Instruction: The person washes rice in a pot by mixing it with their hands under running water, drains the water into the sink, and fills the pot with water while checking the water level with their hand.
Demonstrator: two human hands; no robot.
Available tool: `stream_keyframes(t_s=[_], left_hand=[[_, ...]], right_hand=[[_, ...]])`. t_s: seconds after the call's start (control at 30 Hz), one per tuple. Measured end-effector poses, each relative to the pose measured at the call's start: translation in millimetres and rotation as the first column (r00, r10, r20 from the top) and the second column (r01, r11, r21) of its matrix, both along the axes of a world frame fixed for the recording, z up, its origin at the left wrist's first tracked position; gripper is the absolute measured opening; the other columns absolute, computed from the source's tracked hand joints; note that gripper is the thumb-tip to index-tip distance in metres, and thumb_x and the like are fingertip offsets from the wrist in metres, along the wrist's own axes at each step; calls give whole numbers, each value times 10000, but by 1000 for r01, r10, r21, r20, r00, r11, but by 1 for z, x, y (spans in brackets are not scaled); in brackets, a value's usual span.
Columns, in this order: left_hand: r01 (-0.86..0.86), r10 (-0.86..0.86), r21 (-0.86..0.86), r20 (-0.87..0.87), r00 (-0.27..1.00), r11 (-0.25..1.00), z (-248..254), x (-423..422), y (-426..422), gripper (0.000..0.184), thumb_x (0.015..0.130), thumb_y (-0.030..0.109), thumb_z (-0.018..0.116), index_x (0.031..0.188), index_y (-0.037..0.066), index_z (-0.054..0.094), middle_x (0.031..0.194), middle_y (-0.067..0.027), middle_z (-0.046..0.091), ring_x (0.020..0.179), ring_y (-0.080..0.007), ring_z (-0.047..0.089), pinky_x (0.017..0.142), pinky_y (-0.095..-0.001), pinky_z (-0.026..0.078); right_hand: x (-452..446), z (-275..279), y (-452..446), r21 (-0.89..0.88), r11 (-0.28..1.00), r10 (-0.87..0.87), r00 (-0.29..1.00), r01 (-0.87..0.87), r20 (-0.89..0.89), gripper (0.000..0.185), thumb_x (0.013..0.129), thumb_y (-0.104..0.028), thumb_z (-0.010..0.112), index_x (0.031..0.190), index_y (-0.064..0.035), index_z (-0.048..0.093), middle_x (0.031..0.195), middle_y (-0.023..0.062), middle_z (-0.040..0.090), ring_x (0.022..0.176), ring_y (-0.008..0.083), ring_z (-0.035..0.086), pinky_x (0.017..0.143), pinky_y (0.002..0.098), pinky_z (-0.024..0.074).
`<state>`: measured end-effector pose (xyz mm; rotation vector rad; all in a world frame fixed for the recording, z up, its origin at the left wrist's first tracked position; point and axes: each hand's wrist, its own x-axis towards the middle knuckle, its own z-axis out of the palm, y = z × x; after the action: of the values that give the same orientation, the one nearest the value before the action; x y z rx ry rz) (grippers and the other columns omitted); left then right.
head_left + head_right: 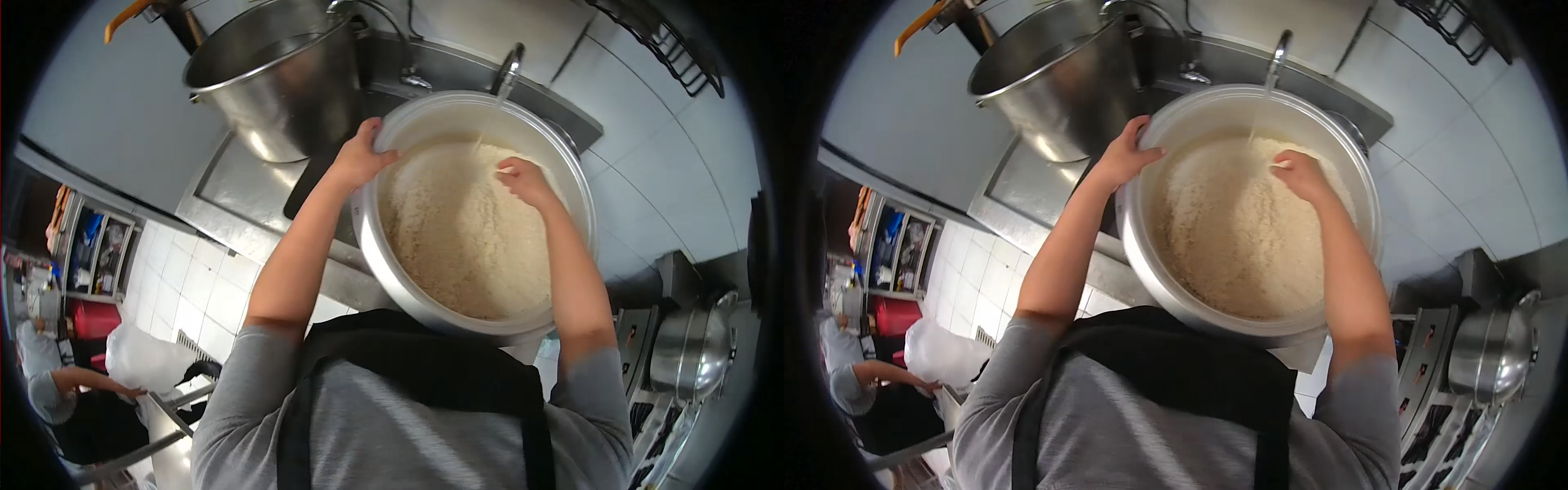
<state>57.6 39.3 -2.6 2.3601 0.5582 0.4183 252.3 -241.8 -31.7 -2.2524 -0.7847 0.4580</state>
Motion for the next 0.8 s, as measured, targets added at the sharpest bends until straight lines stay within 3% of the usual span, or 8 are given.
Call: stream_keyframes(t_s=[0.17, 0.23, 0.4, 0.5, 0.6, 0.63, 0.7, 0.8], left_hand=[[121, -71, -289, 177, 982, 950, -32, 4, 11, 725, 705, 216, 713, 1323, 71, 364, 1207, -180, 545, 1090, -272, 545, 930, -317, 409], [113, -49, -392, 167, 985, 913, -23, 2, 4, 703, 710, 182, 707, 1321, 79, 375, 1185, -168, 559, 1053, -238, 558, 911, -303, 417], [93, -53, -303, 136, 989, 949, -20, 1, 5, 685, 710, 177, 684, 1320, 88, 385, 1174, -184, 560, 1073, -274, 552, 922, -318, 408], [95, -58, -304, 129, 990, 948, -17, -1, 1, 686, 714, 179, 673, 1325, 89, 376, 1199, -189, 543, 1092, -283, 542, 931, -322, 403], [107, -74, -293, 122, 990, 950, -16, 0, 1, 699, 720, 169, 662, 1338, 76, 349, 1234, -187, 520, 1102, -287, 536, 937, -325, 400], [111, -78, -284, 124, 989, 953, -15, 2, -1, 700, 721, 166, 659, 1339, 71, 344, 1238, -186, 517, 1105, -287, 534, 939, -324, 399], [110, -82, -261, 115, 990, 959, -7, -2, -3, 702, 723, 159, 653, 1341, 61, 335, 1247, -185, 510, 1111, -287, 530, 943, -324, 397], [189, -142, -313, 168, 976, 931, -15, -3, 0, 735, 701, 130, 646, 1356, 60, 319, 1274, -185, 488, 1135, -284, 512, 951, -320, 389]], right_hand=[[25, -15, 72, 180, 983, 28, 942, 35, -335, 215, 856, -200, 568, 737, -21, 580, 598, 69, 549, 456, 151, 501, 438, 296, 412], [22, -21, 108, 343, 744, 65, 449, 573, -891, 290, 930, -268, 460, 795, -26, 544, 659, 80, 531, 575, 180, 514, 478, 290, 412], [22, -31, 121, 390, 276, 608, 155, 879, -779, 296, 944, -240, 398, 761, -39, 516, 635, 72, 537, 545, 199, 516, 478, 272, 429], [55, 7, 71, 440, 444, 336, 310, 781, -889, 302, 933, -212, 410, 732, -25, 537, 636, 75, 542, 554, 197, 525, 477, 291, 429], [52, 65, -17, 77, 997, 10, 908, 25, -419, 243, 879, -158, 453, 791, 15, 600, 710, 126, 601, 603, 206, 570, 521, 330, 440], [52, 71, -36, -367, 917, 93, 978, -157, -185, 175, 837, -127, 492, 880, 9, 594, 786, 146, 608, 667, 218, 583, 588, 339, 455], [42, 76, -66, -958, 248, 514, 858, -143, 5, 375, 737, -47, 578, 1111, -23, 559, 984, 175, 609, 843, 240, 605, 761, 345, 489], [-19, 59, -91, -847, 528, 283, 954, -67, 101, 797, 634, -58, 696, 1350, -106, 349, 1256, 230, 446, 1110, 340, 483, 910, 373, 434]])
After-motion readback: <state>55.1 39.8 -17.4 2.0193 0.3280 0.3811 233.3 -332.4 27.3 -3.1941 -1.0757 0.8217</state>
